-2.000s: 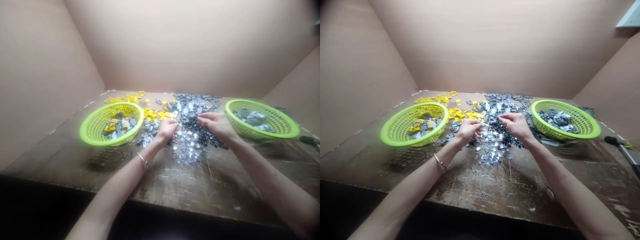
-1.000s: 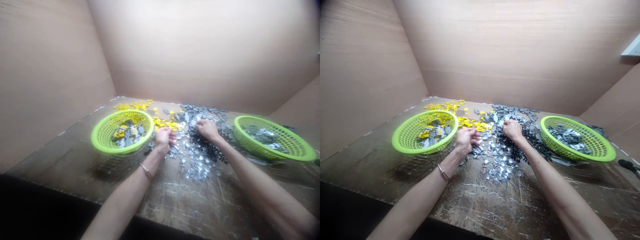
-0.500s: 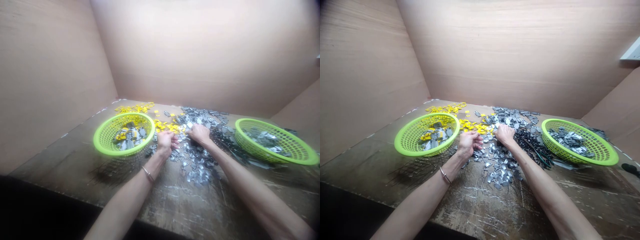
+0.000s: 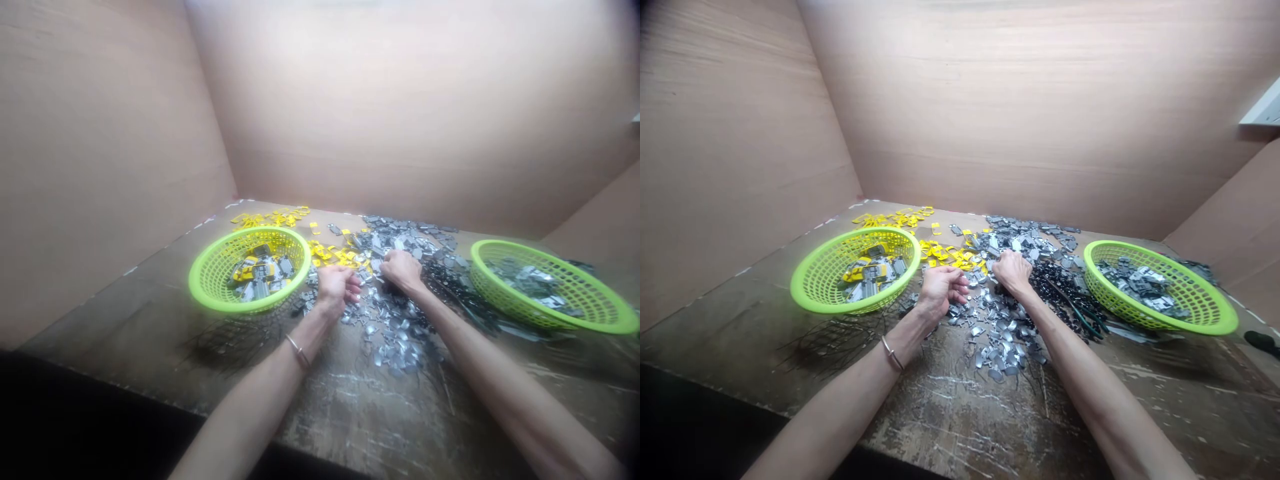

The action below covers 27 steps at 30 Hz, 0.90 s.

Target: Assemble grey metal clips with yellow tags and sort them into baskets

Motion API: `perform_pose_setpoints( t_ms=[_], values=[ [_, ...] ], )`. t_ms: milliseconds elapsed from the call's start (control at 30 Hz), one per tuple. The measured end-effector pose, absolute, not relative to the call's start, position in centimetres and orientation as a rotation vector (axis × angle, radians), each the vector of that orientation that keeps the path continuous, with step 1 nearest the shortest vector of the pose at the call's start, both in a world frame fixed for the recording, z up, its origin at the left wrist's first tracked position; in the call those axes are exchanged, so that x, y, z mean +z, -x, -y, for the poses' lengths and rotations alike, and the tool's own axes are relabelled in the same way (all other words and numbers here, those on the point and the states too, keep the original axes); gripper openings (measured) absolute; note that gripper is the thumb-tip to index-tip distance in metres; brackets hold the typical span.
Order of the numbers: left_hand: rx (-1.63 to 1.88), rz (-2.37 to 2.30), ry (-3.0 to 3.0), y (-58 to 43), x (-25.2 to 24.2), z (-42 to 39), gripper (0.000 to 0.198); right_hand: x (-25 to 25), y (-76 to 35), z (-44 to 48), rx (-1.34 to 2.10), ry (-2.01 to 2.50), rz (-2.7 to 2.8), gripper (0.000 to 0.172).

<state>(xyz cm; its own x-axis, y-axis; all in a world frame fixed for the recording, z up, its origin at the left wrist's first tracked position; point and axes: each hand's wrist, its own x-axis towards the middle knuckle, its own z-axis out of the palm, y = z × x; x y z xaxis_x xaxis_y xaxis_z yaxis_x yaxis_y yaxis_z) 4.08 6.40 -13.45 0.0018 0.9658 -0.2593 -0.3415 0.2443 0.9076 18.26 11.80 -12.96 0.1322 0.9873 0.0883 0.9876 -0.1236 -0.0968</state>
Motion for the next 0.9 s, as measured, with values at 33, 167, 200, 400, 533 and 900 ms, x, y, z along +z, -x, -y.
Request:
perform_pose_setpoints(
  t_ms=[33,167,200,400,533,900],
  values=[
    [1.190,-1.097,-0.750,-4.1,-13.4,-6.4,0.008,-12.8,-18.5,-11.7,-0.015,2.253,1.987,0.025],
    [1.168,-1.086,-0.791,-4.1,-13.5,-6.3,0.013,-11.6,-19.4,-10.7,-0.106,2.182,2.054,0.026],
    [1.161,-1.080,-0.822,-4.1,-13.6,-6.3,0.016,-11.3,-19.7,-10.4,-0.134,2.159,2.085,0.025],
    [1.150,-1.121,-1.193,-4.4,-14.2,-6.1,0.029,-9.8,-21.6,-8.4,-0.459,1.992,2.264,0.028],
    [1.195,-1.206,-1.532,-4.8,-13.3,-5.6,0.030,-8.9,-22.5,-6.9,-0.587,1.712,2.376,0.030],
    [0.878,-0.844,-1.302,-5.5,-13.2,-4.0,0.015,-8.7,-20.2,-1.9,0.793,1.337,1.840,0.029]
  ],
)
